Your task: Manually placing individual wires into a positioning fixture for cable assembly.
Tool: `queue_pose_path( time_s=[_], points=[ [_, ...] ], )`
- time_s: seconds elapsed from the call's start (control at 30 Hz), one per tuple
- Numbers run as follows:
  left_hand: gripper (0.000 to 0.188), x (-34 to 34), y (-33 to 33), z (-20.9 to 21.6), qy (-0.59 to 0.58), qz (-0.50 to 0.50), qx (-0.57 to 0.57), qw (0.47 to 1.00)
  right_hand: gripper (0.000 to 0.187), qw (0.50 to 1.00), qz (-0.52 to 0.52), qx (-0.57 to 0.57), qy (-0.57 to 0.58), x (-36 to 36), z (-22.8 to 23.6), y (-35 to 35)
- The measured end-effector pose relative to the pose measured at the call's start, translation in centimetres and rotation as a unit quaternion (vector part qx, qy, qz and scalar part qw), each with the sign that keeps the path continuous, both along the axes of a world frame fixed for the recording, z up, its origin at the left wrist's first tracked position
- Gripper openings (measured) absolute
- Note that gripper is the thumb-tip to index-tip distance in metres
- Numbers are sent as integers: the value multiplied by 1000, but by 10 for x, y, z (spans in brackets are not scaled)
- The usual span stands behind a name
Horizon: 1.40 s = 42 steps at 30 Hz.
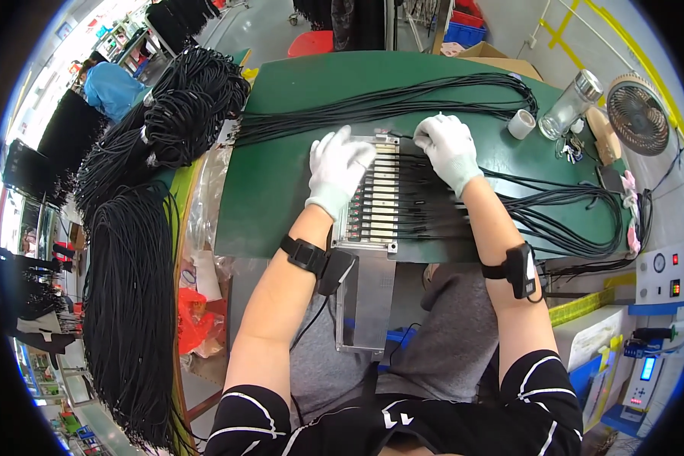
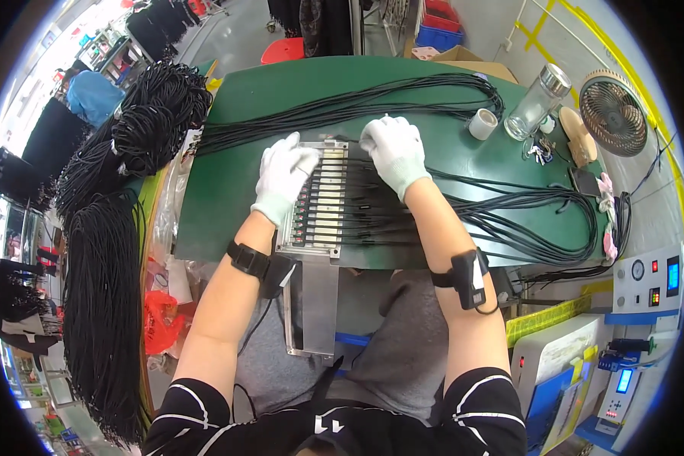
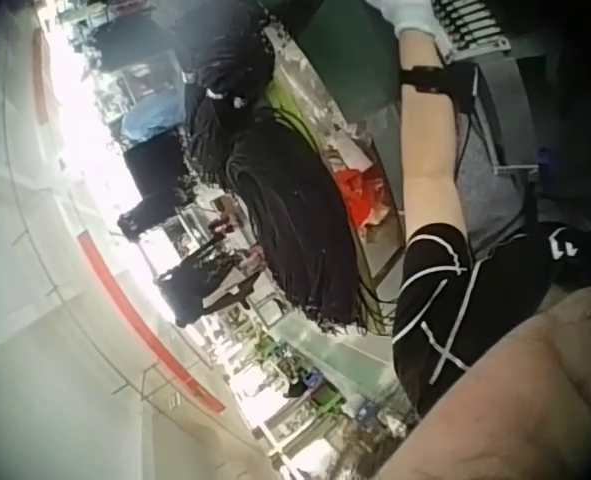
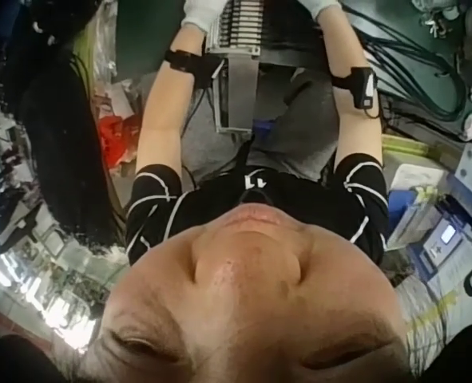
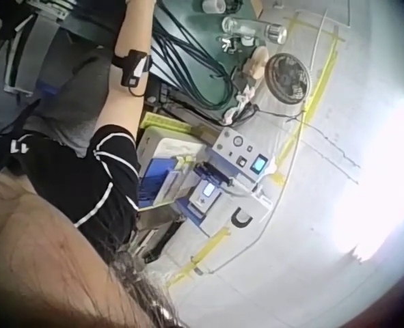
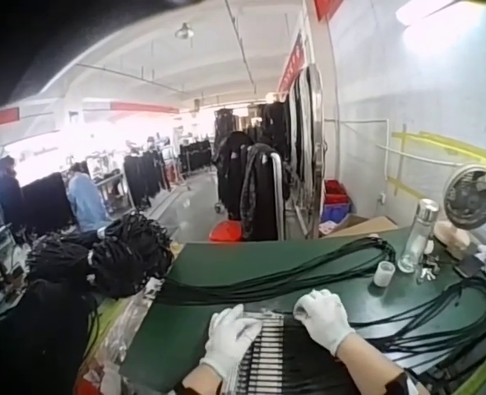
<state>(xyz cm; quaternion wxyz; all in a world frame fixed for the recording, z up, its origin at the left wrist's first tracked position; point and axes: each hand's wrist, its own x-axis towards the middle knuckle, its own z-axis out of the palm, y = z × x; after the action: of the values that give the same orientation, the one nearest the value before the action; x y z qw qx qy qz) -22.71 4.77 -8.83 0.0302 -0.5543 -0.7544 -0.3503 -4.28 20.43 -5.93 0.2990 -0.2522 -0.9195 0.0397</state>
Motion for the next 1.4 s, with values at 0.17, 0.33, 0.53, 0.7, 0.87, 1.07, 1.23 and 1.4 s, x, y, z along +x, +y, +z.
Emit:
queue_pose_path(
  time_s=[0.17,0.33,0.53,0.7,0.87,1.07,1.23,1.4],
  points=[
    [21,-5,0,5,-100,-38,111,988,14,995,95,-33,5,-13,14,-33],
    [18,-5,-3,8,-48,-88,115,988,15,982,138,-105,71,-21,11,-44],
    [20,-15,-4,4,-65,55,116,990,12,973,81,-209,56,-4,14,-23],
    [26,-15,-6,3,-120,100,31,987,13,997,40,-68,6,-6,9,-17],
    [31,-19,-4,-2,-87,95,15,992,12,999,9,-36,-24,-4,4,-14],
    [28,-19,-6,-4,-85,72,38,993,11,999,3,-36,-26,-2,6,-16],
    [28,-23,-3,-6,-90,62,28,994,12,999,29,-18,-20,-10,4,-21],
    [27,-22,-5,-2,-98,66,13,993,21,993,15,51,-107,-18,6,-37]
  ],
)
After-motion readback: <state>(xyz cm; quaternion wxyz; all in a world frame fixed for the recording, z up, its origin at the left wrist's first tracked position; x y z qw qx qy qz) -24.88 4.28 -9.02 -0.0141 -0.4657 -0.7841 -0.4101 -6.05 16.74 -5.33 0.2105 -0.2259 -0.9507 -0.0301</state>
